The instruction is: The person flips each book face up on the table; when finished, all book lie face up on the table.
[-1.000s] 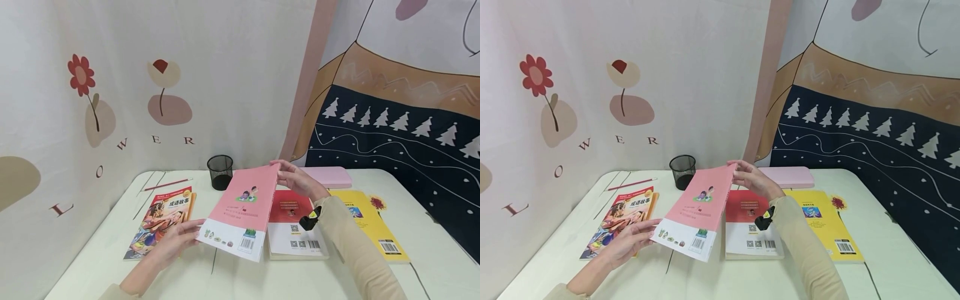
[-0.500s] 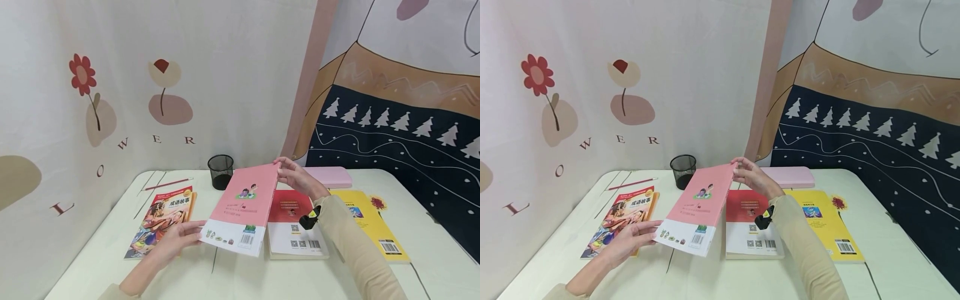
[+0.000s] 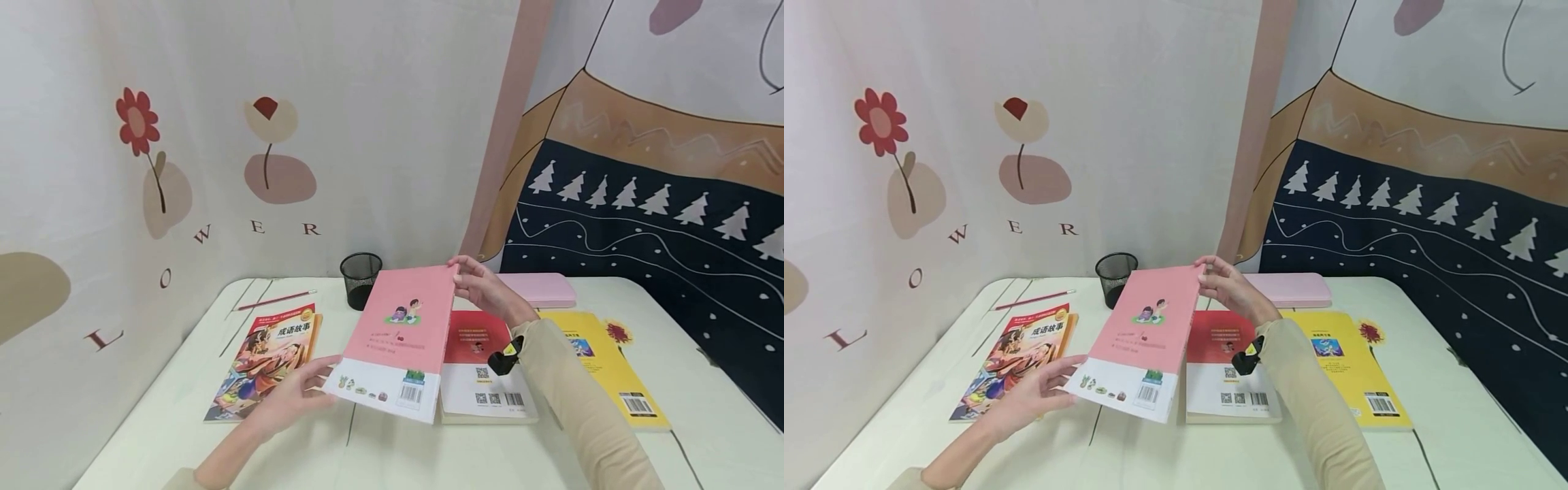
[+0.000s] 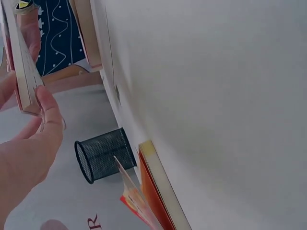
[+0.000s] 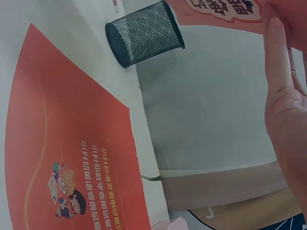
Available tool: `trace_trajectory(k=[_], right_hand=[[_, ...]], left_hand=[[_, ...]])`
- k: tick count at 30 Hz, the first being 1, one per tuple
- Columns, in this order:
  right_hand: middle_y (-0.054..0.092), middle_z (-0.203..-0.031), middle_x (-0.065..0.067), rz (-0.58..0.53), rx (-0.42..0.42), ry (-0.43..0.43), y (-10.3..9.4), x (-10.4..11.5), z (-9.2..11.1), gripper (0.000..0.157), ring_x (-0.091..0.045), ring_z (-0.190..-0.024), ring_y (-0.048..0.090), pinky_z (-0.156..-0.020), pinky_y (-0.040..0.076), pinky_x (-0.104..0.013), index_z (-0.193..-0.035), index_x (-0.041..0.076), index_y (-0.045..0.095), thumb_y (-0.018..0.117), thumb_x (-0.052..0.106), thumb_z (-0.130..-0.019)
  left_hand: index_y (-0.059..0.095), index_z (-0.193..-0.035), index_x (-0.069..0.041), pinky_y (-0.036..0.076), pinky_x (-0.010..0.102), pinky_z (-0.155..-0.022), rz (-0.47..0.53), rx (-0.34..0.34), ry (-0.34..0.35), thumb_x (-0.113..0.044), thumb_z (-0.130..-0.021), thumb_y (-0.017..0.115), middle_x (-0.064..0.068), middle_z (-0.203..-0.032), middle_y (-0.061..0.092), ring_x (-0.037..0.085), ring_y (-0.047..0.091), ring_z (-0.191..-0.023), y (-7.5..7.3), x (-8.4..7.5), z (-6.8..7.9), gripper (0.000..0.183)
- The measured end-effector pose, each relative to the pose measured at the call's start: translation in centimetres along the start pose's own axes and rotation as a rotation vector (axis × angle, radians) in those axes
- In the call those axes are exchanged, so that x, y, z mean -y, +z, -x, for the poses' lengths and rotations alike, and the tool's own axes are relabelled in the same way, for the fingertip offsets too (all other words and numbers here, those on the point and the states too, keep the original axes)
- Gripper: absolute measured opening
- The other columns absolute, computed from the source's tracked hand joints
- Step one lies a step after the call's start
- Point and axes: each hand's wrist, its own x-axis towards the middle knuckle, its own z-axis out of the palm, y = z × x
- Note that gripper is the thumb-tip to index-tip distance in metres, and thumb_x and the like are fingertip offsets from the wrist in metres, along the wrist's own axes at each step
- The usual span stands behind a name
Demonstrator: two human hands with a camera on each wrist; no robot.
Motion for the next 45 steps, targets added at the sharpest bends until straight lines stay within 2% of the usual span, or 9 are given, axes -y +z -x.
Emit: trace_trajectory(k=[6,12,16,23,27,31,36,41,45], right_hand=[[0.050,-0.110,-0.006,-0.009,-0.022,0.021,0.0,-0.3,0.1,0.024,-0.021,-0.099,0.054,-0.089,0.040,-0.033,-0.106,0.019,0.053,0.044,0.003,-0.090],[0.050,-0.112,-0.006,-0.002,-0.031,0.011,0.1,-0.3,0.1,0.024,-0.021,-0.100,0.053,-0.088,0.040,-0.033,-0.109,0.018,0.053,0.046,0.005,-0.090],[0.050,-0.114,-0.005,-0.029,-0.014,0.002,0.2,0.0,0.1,0.026,-0.020,-0.101,0.053,-0.089,0.039,-0.033,-0.112,0.018,0.053,0.048,0.006,-0.090],[0.048,-0.116,-0.006,0.006,0.036,-0.044,0.5,0.4,-0.2,0.029,-0.022,-0.106,0.049,-0.092,0.036,-0.037,-0.113,0.018,0.053,0.049,0.005,-0.088],[0.043,-0.121,-0.008,0.038,0.044,-0.068,0.7,0.4,-0.4,0.030,-0.025,-0.110,0.045,-0.093,0.035,-0.038,-0.113,0.017,0.053,0.046,0.001,-0.089],[0.044,-0.120,-0.010,0.055,0.044,-0.092,0.9,0.5,-0.6,0.026,-0.024,-0.109,0.045,-0.092,0.037,-0.038,-0.111,0.016,0.053,0.051,0.004,-0.088],[0.049,-0.112,-0.010,0.067,0.057,-0.124,0.9,0.7,-0.7,0.022,-0.020,-0.103,0.049,-0.089,0.040,-0.036,-0.109,0.013,0.053,0.054,0.008,-0.087],[0.050,-0.106,-0.006,0.137,0.014,-0.138,1.0,0.7,-0.8,0.021,-0.020,-0.099,0.050,-0.088,0.041,-0.036,-0.109,0.008,0.049,0.053,0.010,-0.088],[0.051,-0.102,-0.008,0.162,-0.020,-0.151,1.4,0.9,-1.0,0.020,-0.020,-0.095,0.052,-0.086,0.042,-0.034,-0.105,0.011,0.050,0.056,0.017,-0.087]], left_hand=[[0.037,-0.130,0.005,0.048,0.028,-0.073,0.079,-0.042,-0.040,-0.011,-0.078,0.066,0.018,-0.113,0.048,0.023,0.054,-0.088,0.4,0.0,0.0,0.061],[0.037,-0.130,0.004,0.047,0.033,-0.079,0.249,-0.080,-0.079,-0.009,-0.083,0.060,0.021,-0.114,0.044,0.026,0.057,-0.091,0.3,0.2,-0.1,0.055],[0.037,-0.131,0.003,0.046,0.032,-0.080,0.357,-0.098,-0.103,-0.003,-0.082,0.059,0.020,-0.114,0.043,0.025,0.055,-0.095,0.1,0.2,-0.2,0.054],[0.042,-0.128,0.001,0.046,0.030,-0.081,0.485,-0.066,-0.140,0.000,-0.083,0.057,0.016,-0.113,0.047,0.023,0.053,-0.096,-0.2,0.2,-0.2,0.047],[0.046,-0.126,0.000,0.046,0.029,-0.081,0.555,-0.012,-0.138,0.001,-0.085,0.053,0.015,-0.112,0.050,0.022,0.053,-0.096,-0.4,0.4,-0.2,0.042],[0.049,-0.124,-0.001,0.045,0.029,-0.081,0.567,0.031,-0.133,0.001,-0.085,0.052,0.016,-0.110,0.051,0.023,0.053,-0.097,-0.5,0.6,-0.2,0.039],[0.048,-0.123,0.002,0.045,0.030,-0.082,0.511,0.036,-0.126,-0.001,-0.085,0.054,0.017,-0.111,0.051,0.024,0.053,-0.098,-0.6,0.8,-0.3,0.039],[0.052,-0.118,0.005,0.045,0.032,-0.083,0.478,0.032,-0.135,-0.003,-0.084,0.055,0.017,-0.113,0.051,0.023,0.053,-0.096,-0.5,1.1,-0.3,0.034],[0.055,-0.113,0.006,0.045,0.033,-0.082,0.441,0.029,-0.151,-0.005,-0.084,0.057,0.017,-0.112,0.051,0.024,0.055,-0.092,-0.3,1.2,-0.4,0.031]])
